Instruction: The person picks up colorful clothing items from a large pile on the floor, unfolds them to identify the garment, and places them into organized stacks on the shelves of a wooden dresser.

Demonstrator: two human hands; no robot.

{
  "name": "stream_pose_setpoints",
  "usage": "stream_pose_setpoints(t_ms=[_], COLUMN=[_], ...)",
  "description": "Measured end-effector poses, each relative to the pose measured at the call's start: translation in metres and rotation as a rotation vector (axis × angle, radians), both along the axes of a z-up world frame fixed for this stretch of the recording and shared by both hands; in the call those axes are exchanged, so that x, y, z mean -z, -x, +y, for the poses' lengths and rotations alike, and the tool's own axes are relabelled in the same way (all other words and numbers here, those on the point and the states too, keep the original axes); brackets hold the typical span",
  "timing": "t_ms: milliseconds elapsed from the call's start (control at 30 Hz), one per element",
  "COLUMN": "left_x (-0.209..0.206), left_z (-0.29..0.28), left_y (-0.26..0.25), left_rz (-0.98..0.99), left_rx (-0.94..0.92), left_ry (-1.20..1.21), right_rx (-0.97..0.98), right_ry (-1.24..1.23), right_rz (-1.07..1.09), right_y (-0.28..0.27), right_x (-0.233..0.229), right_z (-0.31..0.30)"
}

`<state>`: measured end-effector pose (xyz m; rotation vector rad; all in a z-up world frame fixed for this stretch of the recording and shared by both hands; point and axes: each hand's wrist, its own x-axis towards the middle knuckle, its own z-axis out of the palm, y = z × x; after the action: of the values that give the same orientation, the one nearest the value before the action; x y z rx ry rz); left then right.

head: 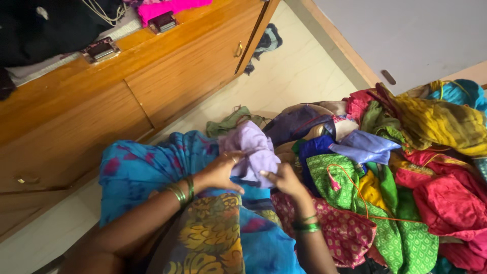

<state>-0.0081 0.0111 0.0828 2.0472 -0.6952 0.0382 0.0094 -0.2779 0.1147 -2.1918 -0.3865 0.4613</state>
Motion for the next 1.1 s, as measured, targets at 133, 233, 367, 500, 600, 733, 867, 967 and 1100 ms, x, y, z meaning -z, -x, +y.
stream_pose_setpoints(t_ms=[133, 233, 367, 500, 600, 733, 867, 967, 1100], left_x=[0.034, 0.078, 0.138, 0.16, 0.16, 0.142, 0.113, 0.093, 0.063], left_z=[-0.021, -0.039, -0.052, -0.056, -0.048, -0.042, -0.033, -0.027, 0.007], left_y=[0.0, -0.009, -0.026, -0.03, -0.034, -0.036, -0.048, -0.057, -0.07], left_rz=[0.034, 0.36, 0.659, 0.384, 0.789, 0.848, 0.693, 0.885, 0.544], left_rx=[0.141, 0.074, 0.047, 0.113, 0.053, -0.109, -0.237, -0.278, -0.336], left_ry=[-0.23, -0.309, -0.014, 0.374, 0.227, 0.491, 0.499, 0.655, 0.615], right_rx=[0.12, 0.2, 0.402, -0.012, -0.295, -0.246, -0.266, -0.18, 0.275], right_ry=[-0.243, -0.373, 0.152, 0.381, 0.695, 0.779, 0.574, 0.405, -0.082], right_rz=[0.135, 0.026, -0.356, -0.405, -0.203, 0.047, -0.161, -0.25, 0.349], right_y=[0.002, -0.006, -0.017, -0.007, 0.004, 0.002, -0.022, -0.052, -0.086], right_x=[-0.042, -0.058, -0.061, -0.057, -0.037, 0.018, 0.091, 0.111, 0.107], right_z=[0.005, 0.026, 0.052, 0.067, 0.081, 0.081, 0.046, 0.028, 0.018])
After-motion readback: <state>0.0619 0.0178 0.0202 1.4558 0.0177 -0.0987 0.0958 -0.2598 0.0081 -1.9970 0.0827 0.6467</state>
